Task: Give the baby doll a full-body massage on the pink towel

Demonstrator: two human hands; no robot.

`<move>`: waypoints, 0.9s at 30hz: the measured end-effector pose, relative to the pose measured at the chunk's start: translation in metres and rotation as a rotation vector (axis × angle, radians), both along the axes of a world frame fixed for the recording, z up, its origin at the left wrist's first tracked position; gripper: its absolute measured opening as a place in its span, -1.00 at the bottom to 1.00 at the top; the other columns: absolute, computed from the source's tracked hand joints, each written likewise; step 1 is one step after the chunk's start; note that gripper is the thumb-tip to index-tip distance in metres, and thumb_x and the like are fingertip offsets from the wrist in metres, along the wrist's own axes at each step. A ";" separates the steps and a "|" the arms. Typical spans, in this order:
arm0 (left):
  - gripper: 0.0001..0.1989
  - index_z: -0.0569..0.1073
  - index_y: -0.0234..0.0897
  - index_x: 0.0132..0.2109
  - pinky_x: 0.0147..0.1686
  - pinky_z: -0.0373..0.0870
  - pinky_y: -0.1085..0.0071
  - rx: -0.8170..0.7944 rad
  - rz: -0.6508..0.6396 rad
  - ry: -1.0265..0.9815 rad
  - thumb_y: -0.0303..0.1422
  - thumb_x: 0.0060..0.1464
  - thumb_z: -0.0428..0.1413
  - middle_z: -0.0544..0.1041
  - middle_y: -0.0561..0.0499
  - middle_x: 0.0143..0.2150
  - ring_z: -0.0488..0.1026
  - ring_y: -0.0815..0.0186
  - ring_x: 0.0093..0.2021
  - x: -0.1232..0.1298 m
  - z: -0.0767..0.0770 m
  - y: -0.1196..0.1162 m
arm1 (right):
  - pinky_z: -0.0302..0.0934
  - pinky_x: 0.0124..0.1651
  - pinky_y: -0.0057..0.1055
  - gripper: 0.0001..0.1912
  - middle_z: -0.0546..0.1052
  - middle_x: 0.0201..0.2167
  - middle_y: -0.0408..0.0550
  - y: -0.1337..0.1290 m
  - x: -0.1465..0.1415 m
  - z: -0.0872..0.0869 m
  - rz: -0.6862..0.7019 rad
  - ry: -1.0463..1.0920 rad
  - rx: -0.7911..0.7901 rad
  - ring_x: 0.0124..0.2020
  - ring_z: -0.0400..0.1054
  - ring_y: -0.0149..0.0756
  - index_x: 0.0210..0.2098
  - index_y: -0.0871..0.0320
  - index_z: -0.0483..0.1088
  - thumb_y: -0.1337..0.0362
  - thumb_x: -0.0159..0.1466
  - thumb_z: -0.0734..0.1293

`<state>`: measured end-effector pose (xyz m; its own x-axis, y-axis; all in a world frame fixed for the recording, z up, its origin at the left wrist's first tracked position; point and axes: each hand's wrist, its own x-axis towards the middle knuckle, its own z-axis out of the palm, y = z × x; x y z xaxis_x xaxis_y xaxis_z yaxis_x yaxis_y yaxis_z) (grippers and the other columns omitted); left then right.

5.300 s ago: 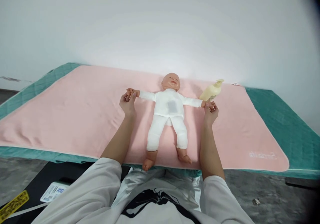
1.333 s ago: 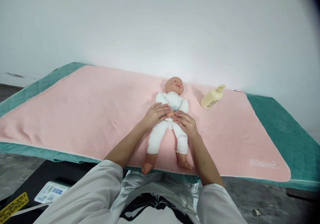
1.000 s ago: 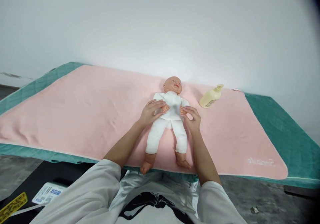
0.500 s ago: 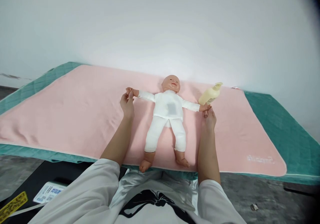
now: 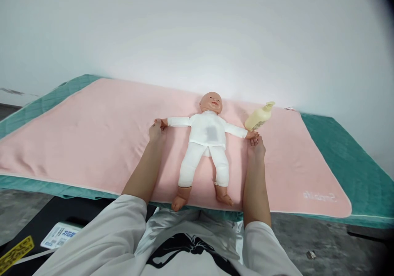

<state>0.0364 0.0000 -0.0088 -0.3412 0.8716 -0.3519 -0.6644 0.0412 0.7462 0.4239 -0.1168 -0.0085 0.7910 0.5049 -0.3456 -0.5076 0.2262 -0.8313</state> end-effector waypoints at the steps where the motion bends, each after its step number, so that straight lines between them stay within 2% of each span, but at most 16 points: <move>1: -0.88 0.41 -0.28 -0.33 -0.10 0.52 0.38 -0.021 0.026 -0.004 -0.46 0.22 0.12 0.47 -0.05 -0.36 0.52 0.32 -0.24 0.001 0.001 -0.001 | 0.42 0.08 -0.44 -0.85 0.53 -0.15 -0.07 -0.001 -0.002 0.001 0.004 -0.019 0.010 -0.09 0.50 -0.46 -0.21 0.17 0.37 0.25 0.36 0.20; 3: -0.88 0.41 -0.29 -0.34 -0.15 0.52 0.42 -0.023 0.044 0.011 -0.46 0.20 0.15 0.47 -0.03 -0.38 0.51 0.36 -0.29 0.001 0.004 -0.002 | 0.42 0.06 -0.43 -0.82 0.53 -0.12 -0.05 -0.004 -0.007 0.002 0.023 -0.109 0.039 -0.09 0.50 -0.43 -0.18 0.18 0.38 0.21 0.32 0.26; 6: -0.82 0.38 -0.29 -0.38 -0.20 0.50 0.48 0.072 0.010 0.092 -0.39 0.14 0.23 0.46 0.00 -0.40 0.50 0.39 -0.31 0.002 0.006 -0.006 | 0.43 0.04 -0.32 -0.69 0.51 -0.03 -0.02 -0.009 -0.015 0.004 0.024 -0.325 0.056 -0.03 0.48 -0.33 -0.12 0.16 0.38 0.12 0.22 0.37; 8: -0.78 0.37 -0.30 -0.38 -0.19 0.49 0.50 0.164 0.021 0.146 -0.36 0.10 0.26 0.46 0.00 -0.36 0.51 0.40 -0.28 0.004 0.008 -0.009 | 0.41 0.07 -0.25 -0.58 0.47 0.04 0.01 -0.011 -0.021 0.006 -0.026 -0.470 0.049 0.03 0.45 -0.27 -0.06 0.14 0.36 0.09 0.16 0.42; 12: -0.76 0.44 -0.29 -0.26 -0.03 0.48 0.42 0.397 0.085 0.283 -0.32 0.00 0.33 0.51 -0.05 -0.15 0.53 0.37 -0.12 0.018 0.018 -0.020 | 0.34 0.15 -0.11 -0.54 0.46 0.06 0.06 -0.014 -0.037 0.013 -0.126 -0.777 0.037 0.06 0.43 -0.21 0.00 0.14 0.35 0.06 0.19 0.39; 15: -0.62 0.50 -0.24 -0.07 0.11 0.43 0.25 0.552 0.060 0.491 -0.25 -0.04 0.35 0.50 -0.12 0.06 0.48 0.22 0.08 0.028 0.025 -0.033 | 0.38 0.10 -0.10 -0.57 0.47 0.03 0.06 -0.016 -0.051 0.016 -0.103 -0.951 0.103 0.05 0.44 -0.20 0.04 0.12 0.35 0.09 0.23 0.37; 18: -0.55 0.50 -0.16 0.05 0.15 0.42 0.14 0.719 -0.045 0.693 -0.20 0.00 0.32 0.41 -0.14 0.23 0.40 0.10 0.21 0.037 0.029 -0.046 | 0.40 0.09 -0.08 -0.64 0.51 -0.04 0.04 -0.018 -0.061 0.015 -0.034 -1.183 0.208 0.03 0.44 -0.20 0.01 0.11 0.39 0.14 0.26 0.36; 22: -0.61 0.51 -0.13 0.09 0.23 0.33 0.02 0.945 -0.226 0.986 -0.22 0.11 0.24 0.47 -0.12 0.19 0.34 0.08 0.27 0.046 0.029 -0.058 | 0.41 0.10 -0.08 -0.74 0.57 -0.11 0.03 -0.023 -0.069 0.014 0.109 -1.485 0.294 -0.02 0.48 -0.19 -0.06 0.08 0.47 0.20 0.26 0.37; 27: -0.55 0.51 -0.09 0.11 0.32 0.18 -0.05 1.134 -0.494 1.266 -0.14 0.07 0.25 0.51 -0.08 0.16 0.24 0.05 0.34 0.054 0.027 -0.061 | 0.41 0.14 -0.13 -0.72 0.61 -0.08 -0.07 -0.026 -0.079 0.014 0.500 -1.423 0.315 0.01 0.49 -0.20 -0.11 -0.04 0.54 0.13 0.18 0.47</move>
<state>0.0900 -0.0605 0.0179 0.4455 0.5728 0.6881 0.2023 -0.8131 0.5459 0.3445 -0.1430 0.0051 0.0960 0.7154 0.6921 0.5635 0.5341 -0.6302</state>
